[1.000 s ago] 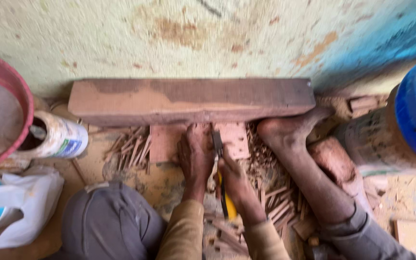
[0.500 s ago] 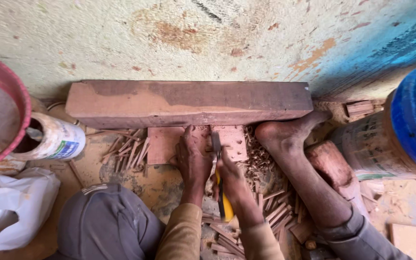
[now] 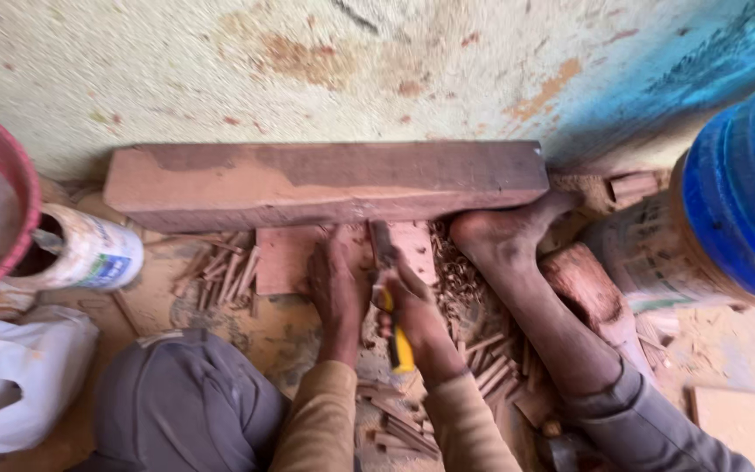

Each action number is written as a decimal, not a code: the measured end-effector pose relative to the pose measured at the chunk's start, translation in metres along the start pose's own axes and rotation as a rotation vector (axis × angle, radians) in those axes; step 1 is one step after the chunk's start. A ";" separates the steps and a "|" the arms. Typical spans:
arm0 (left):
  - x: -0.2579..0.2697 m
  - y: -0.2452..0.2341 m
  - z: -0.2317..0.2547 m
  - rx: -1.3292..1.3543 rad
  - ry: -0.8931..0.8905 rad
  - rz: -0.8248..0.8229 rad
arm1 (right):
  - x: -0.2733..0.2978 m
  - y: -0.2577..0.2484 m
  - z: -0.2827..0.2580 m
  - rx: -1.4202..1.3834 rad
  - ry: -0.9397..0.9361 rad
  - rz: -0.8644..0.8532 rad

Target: The person sits on the floor and uses a chisel to carve small wooden dowels from a rectangular block of wood. They hold the wood block steady with their bare feet and left hand while striking the chisel with their right hand to produce thin wooden strips.

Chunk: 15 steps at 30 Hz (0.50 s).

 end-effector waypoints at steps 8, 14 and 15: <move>0.004 -0.015 0.009 0.295 0.131 0.121 | 0.098 -0.039 0.017 0.039 0.152 0.116; 0.010 -0.017 0.004 0.158 0.028 0.085 | 0.114 -0.059 0.025 0.091 0.189 0.191; 0.009 -0.013 0.004 0.109 0.016 0.053 | 0.113 -0.060 0.024 0.091 0.179 0.185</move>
Point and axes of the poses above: each hand's wrist, its own x-axis away from the middle knuckle, its own y-axis out of the palm, z = x × y, the point moved 9 cm from there along -x, towards the middle knuckle, and after that the axes turned 6 degrees about x, right-handed, at the moved point
